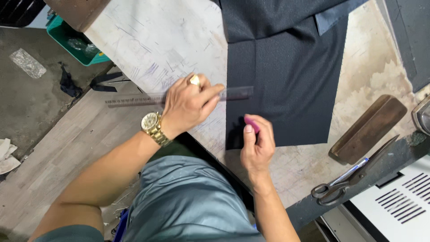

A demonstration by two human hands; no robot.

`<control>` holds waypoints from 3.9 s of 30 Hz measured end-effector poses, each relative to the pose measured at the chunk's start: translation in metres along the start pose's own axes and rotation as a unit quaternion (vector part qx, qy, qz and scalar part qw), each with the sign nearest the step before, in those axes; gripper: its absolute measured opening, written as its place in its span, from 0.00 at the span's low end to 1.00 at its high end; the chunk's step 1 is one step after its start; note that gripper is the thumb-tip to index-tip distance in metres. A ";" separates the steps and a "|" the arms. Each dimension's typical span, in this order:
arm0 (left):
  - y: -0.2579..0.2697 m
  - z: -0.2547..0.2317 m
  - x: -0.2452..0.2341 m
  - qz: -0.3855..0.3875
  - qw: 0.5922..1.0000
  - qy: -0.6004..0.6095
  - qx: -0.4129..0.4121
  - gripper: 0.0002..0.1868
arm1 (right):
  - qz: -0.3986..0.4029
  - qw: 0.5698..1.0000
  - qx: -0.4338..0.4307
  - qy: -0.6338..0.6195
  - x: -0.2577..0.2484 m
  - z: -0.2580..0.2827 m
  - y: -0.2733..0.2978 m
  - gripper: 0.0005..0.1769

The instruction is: The person irons pieces of dark garment fabric on a workbench, uses a ruler and chalk to mark precise lines on a section of fabric, and then continues to press the material with a steam iron.

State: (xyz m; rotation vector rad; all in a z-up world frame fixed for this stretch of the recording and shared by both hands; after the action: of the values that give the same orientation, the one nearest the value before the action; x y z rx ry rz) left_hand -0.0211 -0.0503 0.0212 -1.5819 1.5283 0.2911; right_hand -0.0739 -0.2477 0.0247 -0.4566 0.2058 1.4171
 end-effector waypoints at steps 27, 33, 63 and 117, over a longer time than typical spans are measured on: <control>-0.050 0.031 -0.001 -0.004 0.994 -0.098 0.053 0.13 | -0.111 0.953 0.250 -0.133 0.027 -0.064 -0.073 0.13; -0.054 0.032 -0.004 -0.023 0.996 -0.050 0.071 0.11 | -0.133 0.966 0.173 -0.135 0.027 -0.064 -0.078 0.12; -0.057 0.033 -0.002 -0.014 0.996 -0.061 0.064 0.12 | -0.137 0.965 0.184 -0.126 0.022 -0.068 -0.091 0.07; -0.057 0.031 -0.001 -0.004 0.994 -0.075 0.075 0.11 | 0.025 0.636 0.445 -0.630 0.030 -0.065 -0.075 0.16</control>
State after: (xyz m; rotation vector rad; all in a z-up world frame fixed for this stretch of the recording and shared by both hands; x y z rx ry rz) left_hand 0.0417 -0.0364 0.0284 -1.4162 1.3953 0.2772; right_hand 0.0127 -0.2546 -0.0321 1.3928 -0.2532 1.1983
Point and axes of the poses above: each hand's wrist, its own y-axis away from the middle knuckle, its own x-axis out of the palm, z = x × y, the point moved 9 cm from there along -y, towards the middle knuckle, and after that the axes turned 9 degrees about -z, right-handed, at the moved point
